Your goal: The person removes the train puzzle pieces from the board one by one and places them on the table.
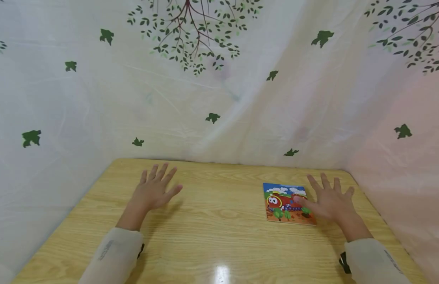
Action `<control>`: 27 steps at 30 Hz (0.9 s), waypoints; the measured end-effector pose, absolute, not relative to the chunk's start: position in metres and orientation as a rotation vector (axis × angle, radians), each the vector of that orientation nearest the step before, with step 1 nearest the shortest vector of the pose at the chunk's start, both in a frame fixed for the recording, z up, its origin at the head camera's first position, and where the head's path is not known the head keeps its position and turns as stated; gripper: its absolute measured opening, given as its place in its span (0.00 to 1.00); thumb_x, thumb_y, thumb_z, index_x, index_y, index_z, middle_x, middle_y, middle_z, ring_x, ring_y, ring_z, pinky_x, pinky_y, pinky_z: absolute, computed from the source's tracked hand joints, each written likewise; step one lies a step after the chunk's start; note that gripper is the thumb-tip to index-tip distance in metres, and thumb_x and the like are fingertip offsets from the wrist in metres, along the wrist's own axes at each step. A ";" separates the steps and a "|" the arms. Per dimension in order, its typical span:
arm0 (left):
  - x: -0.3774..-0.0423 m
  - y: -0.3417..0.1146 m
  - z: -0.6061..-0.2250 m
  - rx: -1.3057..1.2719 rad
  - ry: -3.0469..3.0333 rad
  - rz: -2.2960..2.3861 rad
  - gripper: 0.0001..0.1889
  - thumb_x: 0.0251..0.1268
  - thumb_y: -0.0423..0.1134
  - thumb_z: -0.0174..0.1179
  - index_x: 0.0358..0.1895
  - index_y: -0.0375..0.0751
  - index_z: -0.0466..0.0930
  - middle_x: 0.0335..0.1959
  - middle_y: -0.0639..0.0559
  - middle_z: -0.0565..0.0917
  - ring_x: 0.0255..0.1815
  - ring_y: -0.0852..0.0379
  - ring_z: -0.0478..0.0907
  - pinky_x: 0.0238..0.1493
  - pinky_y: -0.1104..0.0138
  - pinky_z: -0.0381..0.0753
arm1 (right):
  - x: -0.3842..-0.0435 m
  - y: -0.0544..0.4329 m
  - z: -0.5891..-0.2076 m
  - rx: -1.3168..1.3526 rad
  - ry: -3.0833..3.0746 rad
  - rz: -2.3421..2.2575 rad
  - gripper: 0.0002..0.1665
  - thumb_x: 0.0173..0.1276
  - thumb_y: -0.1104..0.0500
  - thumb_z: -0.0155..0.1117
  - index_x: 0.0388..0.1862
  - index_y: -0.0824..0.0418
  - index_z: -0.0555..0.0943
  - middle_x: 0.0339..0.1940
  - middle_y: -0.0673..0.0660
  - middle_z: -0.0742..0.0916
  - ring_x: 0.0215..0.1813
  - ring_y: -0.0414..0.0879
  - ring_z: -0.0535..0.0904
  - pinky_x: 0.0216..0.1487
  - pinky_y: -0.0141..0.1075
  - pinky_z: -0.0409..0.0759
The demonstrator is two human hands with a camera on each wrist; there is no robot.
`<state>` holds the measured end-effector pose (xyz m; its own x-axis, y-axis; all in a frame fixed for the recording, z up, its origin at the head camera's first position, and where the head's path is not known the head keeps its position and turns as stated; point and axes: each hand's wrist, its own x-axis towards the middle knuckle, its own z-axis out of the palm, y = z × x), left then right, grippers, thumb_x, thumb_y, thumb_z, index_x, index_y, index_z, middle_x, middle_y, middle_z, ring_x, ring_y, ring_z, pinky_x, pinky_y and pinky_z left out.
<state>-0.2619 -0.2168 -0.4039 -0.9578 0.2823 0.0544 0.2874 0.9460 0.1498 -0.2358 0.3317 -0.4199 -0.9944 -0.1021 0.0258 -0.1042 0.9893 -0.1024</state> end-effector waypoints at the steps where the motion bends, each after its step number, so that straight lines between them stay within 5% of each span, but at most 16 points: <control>1: -0.263 -0.214 -0.404 -0.458 -3.064 -0.244 0.43 0.76 0.72 0.33 0.84 0.49 0.48 0.84 0.38 0.44 0.82 0.30 0.35 0.74 0.33 0.31 | -0.237 0.332 -0.421 0.159 -3.115 0.164 0.64 0.65 0.16 0.43 0.85 0.56 0.49 0.79 0.81 0.51 0.73 0.89 0.39 0.56 0.86 0.30; 16: -0.283 -0.148 -0.401 -0.628 -3.065 -0.223 0.41 0.77 0.70 0.37 0.83 0.52 0.52 0.84 0.42 0.48 0.83 0.33 0.39 0.76 0.34 0.36 | -0.247 0.324 -0.427 0.165 -3.111 0.227 0.63 0.66 0.17 0.44 0.85 0.56 0.49 0.79 0.80 0.53 0.73 0.88 0.43 0.59 0.86 0.35; 27: -0.300 -0.084 -0.406 -0.836 -3.051 -0.105 0.42 0.74 0.75 0.32 0.84 0.58 0.50 0.84 0.46 0.52 0.82 0.37 0.49 0.76 0.37 0.47 | -0.254 0.320 -0.429 0.233 -3.124 0.292 0.57 0.73 0.24 0.48 0.82 0.65 0.54 0.74 0.82 0.63 0.66 0.89 0.59 0.54 0.83 0.58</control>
